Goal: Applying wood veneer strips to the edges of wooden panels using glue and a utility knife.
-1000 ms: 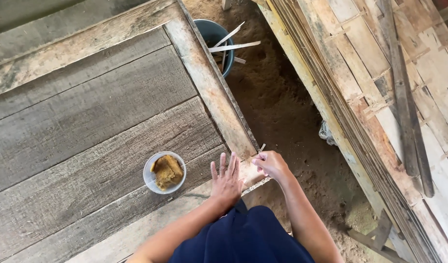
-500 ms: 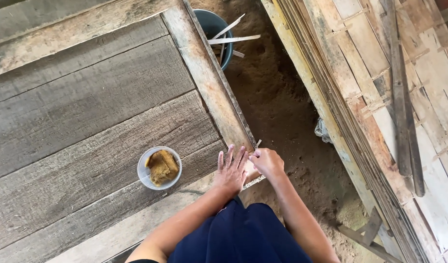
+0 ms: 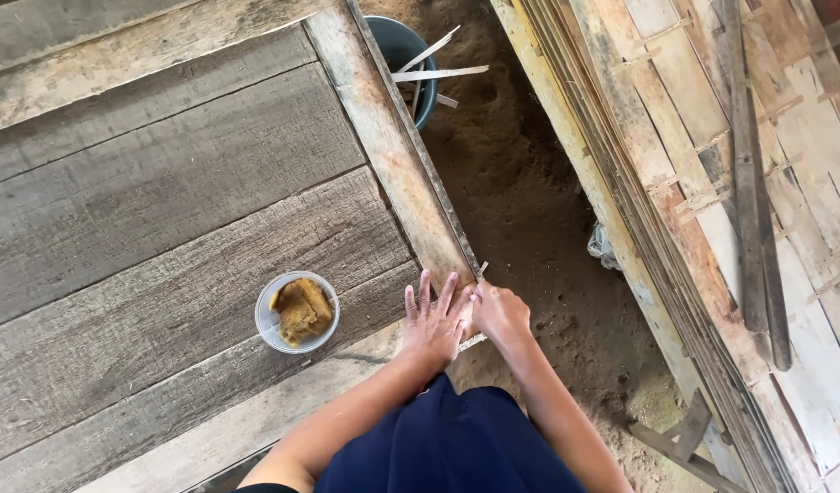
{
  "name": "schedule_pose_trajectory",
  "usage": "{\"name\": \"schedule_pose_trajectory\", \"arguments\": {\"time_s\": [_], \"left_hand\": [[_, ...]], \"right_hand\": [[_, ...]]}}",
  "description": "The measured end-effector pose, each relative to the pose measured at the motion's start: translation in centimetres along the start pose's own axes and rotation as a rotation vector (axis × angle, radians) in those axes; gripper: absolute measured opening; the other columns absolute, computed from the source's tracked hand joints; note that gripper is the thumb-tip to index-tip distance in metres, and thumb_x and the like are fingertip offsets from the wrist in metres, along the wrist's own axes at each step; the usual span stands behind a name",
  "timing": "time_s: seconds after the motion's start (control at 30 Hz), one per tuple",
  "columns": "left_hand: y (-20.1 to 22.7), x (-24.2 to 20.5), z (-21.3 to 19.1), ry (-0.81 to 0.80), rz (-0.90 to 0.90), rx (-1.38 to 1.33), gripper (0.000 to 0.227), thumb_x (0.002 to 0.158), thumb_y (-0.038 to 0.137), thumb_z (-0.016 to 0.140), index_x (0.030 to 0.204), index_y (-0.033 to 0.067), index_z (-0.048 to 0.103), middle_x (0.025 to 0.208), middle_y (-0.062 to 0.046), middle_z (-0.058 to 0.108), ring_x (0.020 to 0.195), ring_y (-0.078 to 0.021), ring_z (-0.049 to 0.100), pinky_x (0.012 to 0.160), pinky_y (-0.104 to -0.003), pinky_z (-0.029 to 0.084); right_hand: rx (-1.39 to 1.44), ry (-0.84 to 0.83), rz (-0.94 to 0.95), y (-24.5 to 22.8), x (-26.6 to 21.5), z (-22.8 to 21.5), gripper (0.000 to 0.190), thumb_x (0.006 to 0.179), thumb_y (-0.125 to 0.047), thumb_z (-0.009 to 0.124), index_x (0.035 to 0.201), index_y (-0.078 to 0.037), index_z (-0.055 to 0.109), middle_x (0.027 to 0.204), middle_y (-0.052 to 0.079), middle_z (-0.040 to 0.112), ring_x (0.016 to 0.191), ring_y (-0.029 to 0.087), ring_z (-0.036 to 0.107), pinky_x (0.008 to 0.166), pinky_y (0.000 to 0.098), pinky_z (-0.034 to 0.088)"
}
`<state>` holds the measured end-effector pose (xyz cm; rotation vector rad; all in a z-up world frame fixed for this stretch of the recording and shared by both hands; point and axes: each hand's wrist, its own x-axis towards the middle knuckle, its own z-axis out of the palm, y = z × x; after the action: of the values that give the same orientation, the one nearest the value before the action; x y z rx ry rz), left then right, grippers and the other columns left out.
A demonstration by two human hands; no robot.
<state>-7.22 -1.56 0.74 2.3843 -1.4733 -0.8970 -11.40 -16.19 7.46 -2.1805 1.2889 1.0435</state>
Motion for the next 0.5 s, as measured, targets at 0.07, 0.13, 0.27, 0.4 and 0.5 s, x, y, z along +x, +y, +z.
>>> {"name": "schedule_pose_trajectory", "arguments": {"time_s": [0.07,0.13,0.27,0.4,0.5], "left_hand": [[0.3,-0.1,-1.1,-0.093,-0.032,0.017,0.065,0.102,0.04,0.046,0.163,0.0319,0.024,0.174,0.001,-0.001,0.154,-0.0497,-0.014,0.119,-0.068,-0.004],[0.3,0.0,-1.5,-0.106,-0.034,0.011,0.065,0.102,0.039,0.047,0.163,0.0322,0.024,0.174,0.001,-0.001,0.154,-0.0502,-0.014,0.119,-0.069,-0.002],[0.7,0.1,-2.1,-0.135,-0.052,0.026,0.065,0.102,0.039,0.048,0.163,0.0337,0.024,0.174,0.001,-0.002,0.153,-0.0516,-0.016,0.119,-0.071,-0.003],[0.7,0.3,-1.8,-0.118,-0.054,0.019,0.065,0.102,0.039,0.049,0.162,0.0328,0.026,0.174,0.001,0.0,0.153,-0.0527,-0.015,0.118,-0.072,-0.002],[1.1,0.3,-2.5,-0.216,-0.102,0.009,0.064,0.104,0.039,0.047,0.163,0.0353,0.022,0.174,0.005,-0.006,0.152,-0.0525,-0.017,0.118,-0.072,-0.004]], "right_hand": [[-0.08,0.038,-0.091,0.3,0.0,0.4,0.025,0.094,-0.029,0.052,0.106,-0.018,0.071,0.103,0.018,0.075,0.097,0.043,0.074,0.087,0.053,0.06],[-0.12,0.034,-0.135,0.3,0.7,0.9,0.024,0.095,-0.025,0.051,0.107,-0.015,0.07,0.103,0.018,0.075,0.097,0.043,0.074,0.087,0.0529,0.059],[-0.211,0.019,-0.236,0.3,1.4,0.8,0.021,0.095,-0.019,0.051,0.103,-0.015,0.07,0.101,0.012,0.075,0.096,0.041,0.075,0.086,0.0511,0.06],[-0.261,0.013,-0.268,-0.6,1.1,-0.8,0.021,0.095,-0.017,0.054,0.099,-0.019,0.074,0.099,0.011,0.077,0.097,0.039,0.075,0.084,0.0477,0.061],[-0.319,0.035,-0.297,-0.6,2.1,-0.2,0.025,0.092,-0.015,0.052,0.09,-0.019,0.077,0.091,0.011,0.078,0.094,0.038,0.076,0.081,0.0473,0.062]]}}
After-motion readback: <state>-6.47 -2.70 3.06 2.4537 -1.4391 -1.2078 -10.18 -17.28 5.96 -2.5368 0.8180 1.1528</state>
